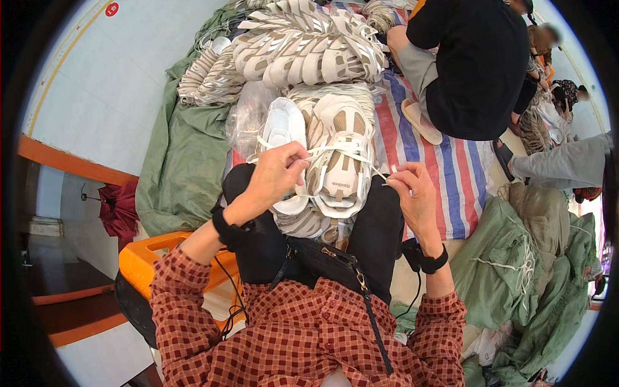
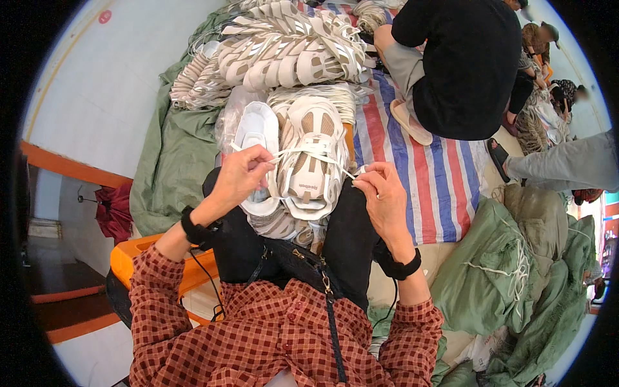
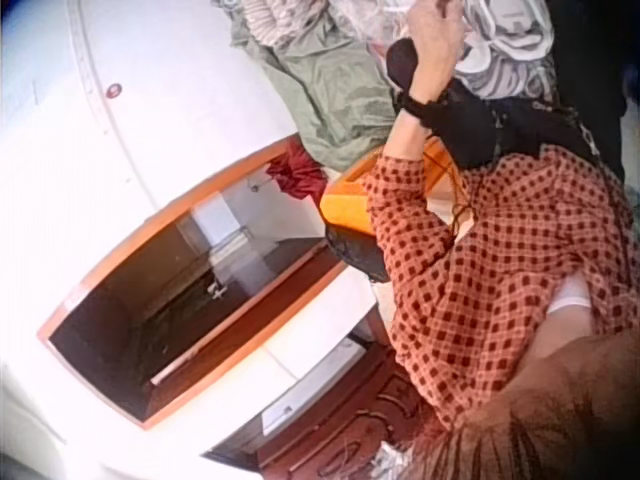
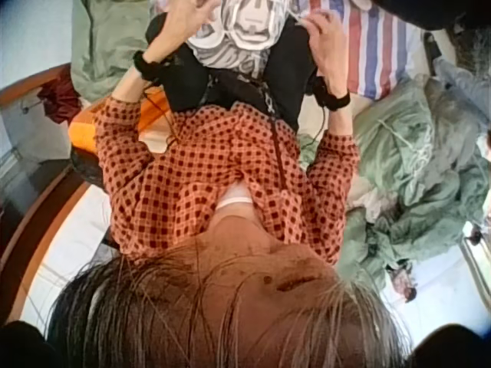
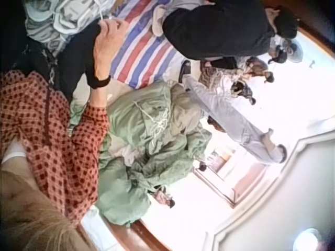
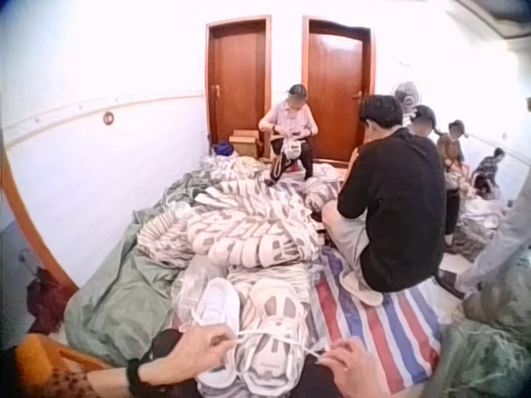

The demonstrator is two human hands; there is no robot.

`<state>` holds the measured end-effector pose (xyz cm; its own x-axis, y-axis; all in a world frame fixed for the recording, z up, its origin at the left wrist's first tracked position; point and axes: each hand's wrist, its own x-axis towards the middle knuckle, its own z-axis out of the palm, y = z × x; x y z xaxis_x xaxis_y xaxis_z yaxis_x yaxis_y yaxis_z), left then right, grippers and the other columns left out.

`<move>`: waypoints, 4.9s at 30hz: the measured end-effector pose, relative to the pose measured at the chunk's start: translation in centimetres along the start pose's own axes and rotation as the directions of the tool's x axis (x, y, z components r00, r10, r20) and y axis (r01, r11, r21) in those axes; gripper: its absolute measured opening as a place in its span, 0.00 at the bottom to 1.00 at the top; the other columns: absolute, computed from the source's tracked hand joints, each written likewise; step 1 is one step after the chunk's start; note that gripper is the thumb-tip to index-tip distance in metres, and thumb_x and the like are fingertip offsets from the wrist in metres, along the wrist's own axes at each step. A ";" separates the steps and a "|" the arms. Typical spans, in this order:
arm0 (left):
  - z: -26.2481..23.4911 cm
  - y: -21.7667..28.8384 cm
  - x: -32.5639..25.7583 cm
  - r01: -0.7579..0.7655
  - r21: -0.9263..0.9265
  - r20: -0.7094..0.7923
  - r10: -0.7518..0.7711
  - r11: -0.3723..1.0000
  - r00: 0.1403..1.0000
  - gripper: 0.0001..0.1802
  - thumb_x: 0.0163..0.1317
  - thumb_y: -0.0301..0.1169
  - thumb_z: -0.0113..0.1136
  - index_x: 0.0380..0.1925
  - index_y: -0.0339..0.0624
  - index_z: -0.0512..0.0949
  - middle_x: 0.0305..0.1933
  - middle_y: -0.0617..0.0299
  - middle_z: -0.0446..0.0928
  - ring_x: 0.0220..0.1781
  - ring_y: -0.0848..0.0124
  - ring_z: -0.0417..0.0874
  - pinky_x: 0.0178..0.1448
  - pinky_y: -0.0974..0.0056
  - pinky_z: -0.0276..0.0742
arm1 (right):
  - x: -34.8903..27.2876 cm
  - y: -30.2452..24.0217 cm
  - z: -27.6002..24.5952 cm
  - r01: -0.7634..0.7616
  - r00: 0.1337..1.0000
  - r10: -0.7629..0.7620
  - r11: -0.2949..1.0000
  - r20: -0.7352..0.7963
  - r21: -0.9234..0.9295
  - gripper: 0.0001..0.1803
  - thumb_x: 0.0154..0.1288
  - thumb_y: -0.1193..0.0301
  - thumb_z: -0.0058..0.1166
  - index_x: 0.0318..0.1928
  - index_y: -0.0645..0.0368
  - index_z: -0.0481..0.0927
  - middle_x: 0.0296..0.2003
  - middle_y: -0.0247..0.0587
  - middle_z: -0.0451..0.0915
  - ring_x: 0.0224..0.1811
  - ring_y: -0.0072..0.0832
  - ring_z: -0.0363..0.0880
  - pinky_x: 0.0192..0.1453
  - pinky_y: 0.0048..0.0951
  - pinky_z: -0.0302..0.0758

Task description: The recorder is lacing and assembling sneaker components while sitting on the floor with many other workers.

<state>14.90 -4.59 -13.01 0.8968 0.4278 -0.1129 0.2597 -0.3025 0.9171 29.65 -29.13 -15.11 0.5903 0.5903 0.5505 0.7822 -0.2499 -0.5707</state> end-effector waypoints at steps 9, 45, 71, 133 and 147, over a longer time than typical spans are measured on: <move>1.5 -1.0 1.8 -0.279 0.564 -0.062 0.376 0.777 0.924 0.07 0.60 0.32 0.58 0.35 0.45 0.82 0.24 0.53 0.80 0.27 0.55 0.81 0.29 0.58 0.74 | -0.7 -1.1 0.9 -0.627 0.778 0.488 0.563 0.395 0.539 0.03 0.63 0.78 0.57 0.35 0.63 0.76 0.28 0.30 0.78 0.29 0.16 0.77 0.32 0.18 0.76; 4.4 1.1 0.6 -0.237 0.881 0.017 0.472 0.410 0.882 0.15 0.51 0.31 0.64 0.37 0.40 0.70 0.36 0.56 0.70 0.37 0.61 0.80 0.32 0.60 0.79 | 0.0 -3.5 4.9 -0.196 0.980 0.197 0.980 0.021 -0.043 0.23 0.57 0.79 0.56 0.54 0.63 0.67 0.41 0.52 0.76 0.44 0.50 0.77 0.44 0.44 0.75; 6.2 1.6 2.1 -0.234 0.971 0.197 0.384 0.050 0.902 0.13 0.47 0.31 0.62 0.36 0.44 0.77 0.42 0.59 0.72 0.45 0.67 0.78 0.39 0.64 0.75 | 4.1 -5.9 2.2 0.334 0.942 -0.332 0.941 0.048 -0.049 0.04 0.56 0.77 0.53 0.33 0.59 0.73 0.33 0.40 0.75 0.39 0.37 0.74 0.41 0.36 0.68; 5.1 0.6 -4.3 -0.256 0.169 -0.300 0.297 0.952 0.906 0.05 0.51 0.22 0.61 0.30 0.41 0.78 0.27 0.57 0.75 0.32 0.60 0.78 0.38 0.59 0.70 | 8.0 -4.9 7.7 -0.111 0.975 0.035 0.931 0.219 0.347 0.05 0.60 0.74 0.57 0.32 0.59 0.74 0.26 0.35 0.76 0.29 0.27 0.75 0.39 0.28 0.68; 5.4 1.9 1.5 -0.348 0.731 -0.050 0.555 0.587 0.830 0.04 0.51 0.25 0.57 0.28 0.40 0.74 0.29 0.56 0.72 0.34 0.55 0.78 0.37 0.53 0.73 | 7.1 -2.9 5.9 -0.381 0.914 0.308 0.421 0.266 0.823 0.04 0.70 0.74 0.51 0.37 0.62 0.73 0.29 0.34 0.78 0.27 0.16 0.76 0.35 0.19 0.78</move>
<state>18.68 -9.09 -13.54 0.8708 0.2304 0.4343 0.1023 -0.9490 0.2983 30.34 -19.73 -13.12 0.7274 0.6661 0.1652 -0.0601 0.3017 -0.9515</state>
